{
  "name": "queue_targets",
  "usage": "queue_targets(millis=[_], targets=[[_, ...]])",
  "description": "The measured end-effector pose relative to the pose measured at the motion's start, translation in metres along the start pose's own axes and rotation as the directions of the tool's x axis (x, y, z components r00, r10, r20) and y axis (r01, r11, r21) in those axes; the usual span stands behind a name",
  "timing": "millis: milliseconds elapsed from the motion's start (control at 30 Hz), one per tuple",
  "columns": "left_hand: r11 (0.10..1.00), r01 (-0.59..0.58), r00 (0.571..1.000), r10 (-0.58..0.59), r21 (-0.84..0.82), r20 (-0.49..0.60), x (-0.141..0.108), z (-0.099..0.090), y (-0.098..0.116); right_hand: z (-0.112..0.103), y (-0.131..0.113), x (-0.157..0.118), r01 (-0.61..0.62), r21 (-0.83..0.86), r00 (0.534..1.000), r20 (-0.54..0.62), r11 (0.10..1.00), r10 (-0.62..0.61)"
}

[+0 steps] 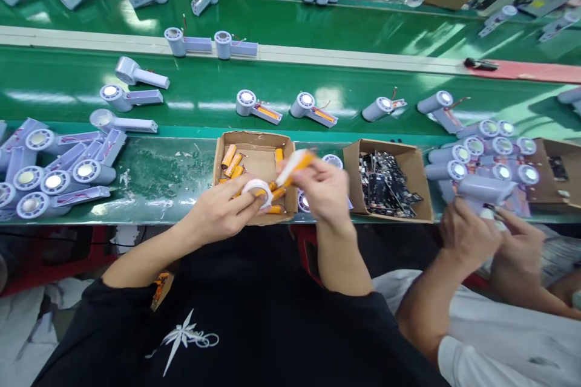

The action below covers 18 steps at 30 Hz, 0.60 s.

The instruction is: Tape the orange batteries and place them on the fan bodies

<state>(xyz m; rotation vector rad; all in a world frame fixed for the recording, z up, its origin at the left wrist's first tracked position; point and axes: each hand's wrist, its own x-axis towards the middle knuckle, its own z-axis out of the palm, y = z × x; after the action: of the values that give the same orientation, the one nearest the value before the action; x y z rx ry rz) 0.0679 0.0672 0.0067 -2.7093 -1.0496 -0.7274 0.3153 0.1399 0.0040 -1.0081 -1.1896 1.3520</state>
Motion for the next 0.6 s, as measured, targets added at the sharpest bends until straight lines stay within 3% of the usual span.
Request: queue_targets(millis=[67,133,200,267,367,467,600], targets=[[0.998,0.051,0.995,-0.048,-0.032,0.089,0.004,0.006,-0.009,-0.017,-0.003,0.011,0.195,0.037,0.953,-0.244,0.98,-0.18],[0.989,0.092,0.977,-0.067,-0.117,0.203,0.006,0.012,-0.03,-0.029,-0.005,0.018,0.29,0.051,0.899,-0.357,0.956,-0.254],[0.967,0.189,0.951,-0.135,-0.174,0.279,0.0,0.013,-0.065,-0.037,-0.005,0.014,0.259,0.057,0.918,-0.326,0.964,-0.227],[0.921,0.383,0.893,-0.348,-0.075,0.285,-0.017,0.007,-0.107,-0.042,-0.001,-0.001,0.199,0.054,0.95,-0.257,0.979,-0.179],[0.746,0.634,0.726,-0.665,0.201,0.178,-0.056,-0.011,-0.172,-0.054,0.01,-0.028,0.163,0.045,0.962,-0.23,0.986,-0.149],[0.633,0.695,0.628,-0.765,0.34,0.143,-0.077,-0.022,-0.228,-0.06,0.022,-0.04,0.144,0.057,0.958,-0.258,0.988,-0.124],[0.525,0.702,0.531,-0.836,0.482,0.138,-0.063,-0.017,-0.294,-0.05,0.028,-0.038,0.132,0.092,0.968,-0.225,0.987,-0.108]])
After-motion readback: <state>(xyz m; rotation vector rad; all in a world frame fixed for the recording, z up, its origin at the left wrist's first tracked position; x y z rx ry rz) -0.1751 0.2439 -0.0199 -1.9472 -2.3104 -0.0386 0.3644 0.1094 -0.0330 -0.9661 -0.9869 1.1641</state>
